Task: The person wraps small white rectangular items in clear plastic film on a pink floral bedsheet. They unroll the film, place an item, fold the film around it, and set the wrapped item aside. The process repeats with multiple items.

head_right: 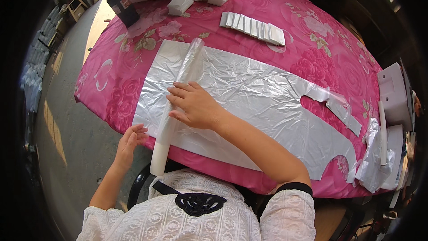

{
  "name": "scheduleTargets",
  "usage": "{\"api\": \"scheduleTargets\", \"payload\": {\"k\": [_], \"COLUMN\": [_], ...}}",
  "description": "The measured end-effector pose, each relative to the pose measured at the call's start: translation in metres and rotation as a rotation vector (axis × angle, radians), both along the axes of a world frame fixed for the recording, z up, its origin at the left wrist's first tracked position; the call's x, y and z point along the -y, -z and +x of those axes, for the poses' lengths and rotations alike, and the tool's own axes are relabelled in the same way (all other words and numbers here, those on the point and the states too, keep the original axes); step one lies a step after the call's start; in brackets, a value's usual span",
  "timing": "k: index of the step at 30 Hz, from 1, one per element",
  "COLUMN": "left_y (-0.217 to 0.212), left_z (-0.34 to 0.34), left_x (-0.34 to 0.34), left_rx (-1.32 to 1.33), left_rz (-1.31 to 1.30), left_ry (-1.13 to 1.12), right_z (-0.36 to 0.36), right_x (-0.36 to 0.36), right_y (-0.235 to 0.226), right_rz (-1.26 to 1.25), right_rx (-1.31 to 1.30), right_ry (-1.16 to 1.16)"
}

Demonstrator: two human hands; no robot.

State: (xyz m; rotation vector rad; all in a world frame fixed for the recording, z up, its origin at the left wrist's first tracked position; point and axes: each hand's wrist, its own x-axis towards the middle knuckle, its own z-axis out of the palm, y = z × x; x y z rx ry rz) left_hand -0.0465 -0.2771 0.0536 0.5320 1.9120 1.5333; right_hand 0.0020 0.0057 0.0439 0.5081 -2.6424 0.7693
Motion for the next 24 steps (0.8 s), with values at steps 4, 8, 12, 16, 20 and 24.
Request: {"api": "scheduleTargets", "payload": {"k": [4,8,12,16,20,24], "left_y": [-0.008,-0.013,0.001,-0.018,-0.034,-0.042], "left_z": [0.021,0.022,0.019,0.032,0.036,0.034], "left_x": [-0.003,-0.013,-0.001,-0.021,-0.047,-0.071], "left_rx": [-0.375,-0.538,-0.348,0.445,0.957,0.795], "left_rz": [-0.334,-0.631,-0.298,0.263,0.578,0.3], "left_ry": [0.009,0.077,0.044,0.138,0.357,0.287], "right_z": [-0.045,-0.076,-0.075,-0.055,-0.035,-0.008], "right_x": [0.043,0.091,0.103,0.074,0.054,0.023], "right_y": [0.022,0.028,0.03,-0.004,-0.031,-0.058], "right_rz": [0.075,-0.052,-0.605,-1.498,-1.816,-1.582], "right_rx": [0.014,-0.081,-0.123,0.306,0.417,0.452], "right_ry": [0.017,0.233,0.521,-0.008,-0.507,0.062]}}
